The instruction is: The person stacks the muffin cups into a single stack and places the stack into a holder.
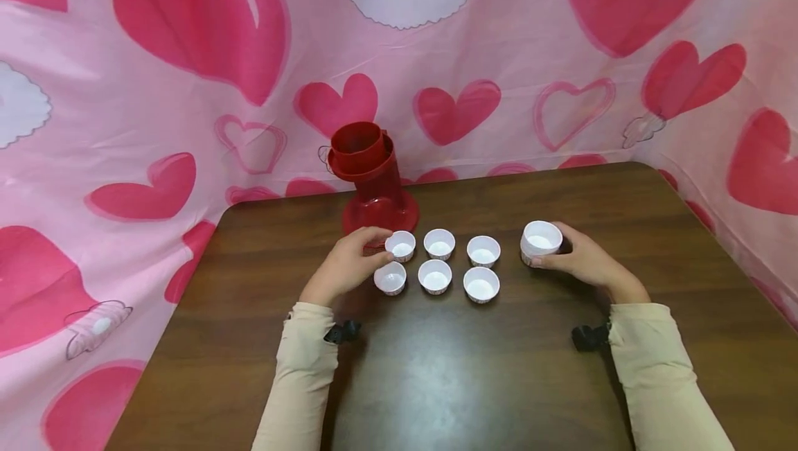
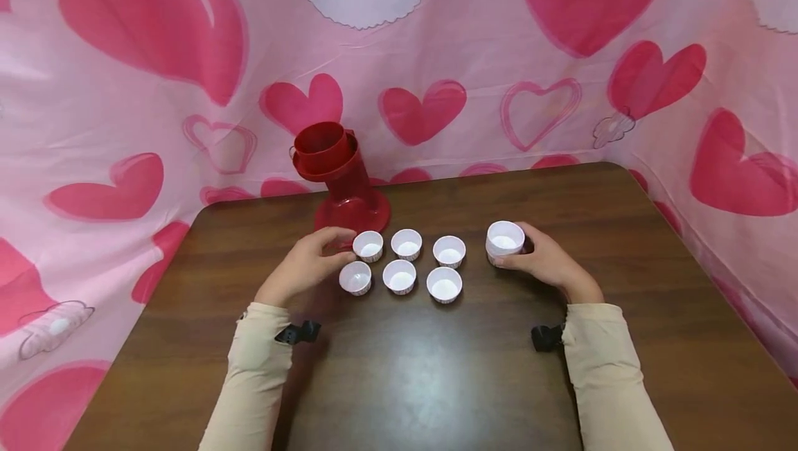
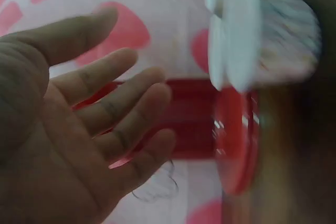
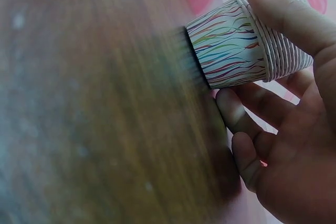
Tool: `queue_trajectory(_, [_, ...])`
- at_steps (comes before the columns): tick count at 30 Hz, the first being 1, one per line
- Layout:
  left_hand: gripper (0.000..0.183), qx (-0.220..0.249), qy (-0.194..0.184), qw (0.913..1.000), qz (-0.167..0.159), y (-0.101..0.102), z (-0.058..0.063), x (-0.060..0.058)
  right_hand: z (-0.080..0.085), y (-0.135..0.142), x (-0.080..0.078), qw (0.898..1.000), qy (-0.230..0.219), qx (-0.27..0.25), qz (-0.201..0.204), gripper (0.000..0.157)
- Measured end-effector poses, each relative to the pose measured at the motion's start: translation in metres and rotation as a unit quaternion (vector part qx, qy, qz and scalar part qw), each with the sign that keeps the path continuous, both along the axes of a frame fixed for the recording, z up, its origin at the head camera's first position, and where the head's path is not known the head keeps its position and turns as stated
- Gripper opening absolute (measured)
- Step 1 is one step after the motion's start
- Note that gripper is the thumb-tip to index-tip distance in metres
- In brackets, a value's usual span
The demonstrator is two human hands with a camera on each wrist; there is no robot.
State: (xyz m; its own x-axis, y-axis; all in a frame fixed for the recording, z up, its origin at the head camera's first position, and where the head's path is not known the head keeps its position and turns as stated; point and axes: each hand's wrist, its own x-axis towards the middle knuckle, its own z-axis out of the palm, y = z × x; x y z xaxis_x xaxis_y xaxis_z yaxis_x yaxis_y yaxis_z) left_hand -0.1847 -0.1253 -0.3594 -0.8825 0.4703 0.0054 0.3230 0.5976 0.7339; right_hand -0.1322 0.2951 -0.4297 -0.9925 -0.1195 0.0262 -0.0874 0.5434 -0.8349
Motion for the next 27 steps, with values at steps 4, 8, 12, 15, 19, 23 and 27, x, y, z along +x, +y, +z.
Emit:
queue_trajectory(4, [0.054,-0.065,-0.034,0.9973,-0.003,-0.008,-0.012,-0.002,0.001,0.002,0.002,1.0,-0.003,0.0,-0.005,0.068])
queue_trajectory(8, [0.049,-0.111,-0.039,0.9929,-0.019,-0.006,-0.021,-0.002,0.001,0.002,0.002,1.0,0.001,0.002,-0.002,0.067])
queue_trajectory(12, [0.048,-0.134,-0.04,0.9898,-0.027,-0.003,-0.024,0.001,0.001,0.001,0.0,1.0,0.006,-0.002,0.004,0.066])
queue_trajectory(15, [0.053,-0.152,-0.032,0.9875,-0.03,0.001,-0.025,0.003,0.0,0.002,0.0,1.0,0.007,-0.002,0.004,0.066])
queue_trajectory(19, [0.065,-0.172,-0.036,0.984,-0.029,0.003,-0.027,0.005,0.0,0.002,-0.002,1.0,0.007,0.003,0.005,0.067])
queue_trajectory(23, [0.067,-0.177,-0.04,0.9829,-0.033,0.004,-0.028,0.006,-0.001,0.002,-0.002,1.0,0.008,0.003,0.007,0.067])
queue_trajectory(27, [0.063,-0.155,-0.043,0.986,-0.044,0.002,-0.025,0.007,-0.002,0.002,-0.002,1.0,0.007,0.0,0.005,0.066])
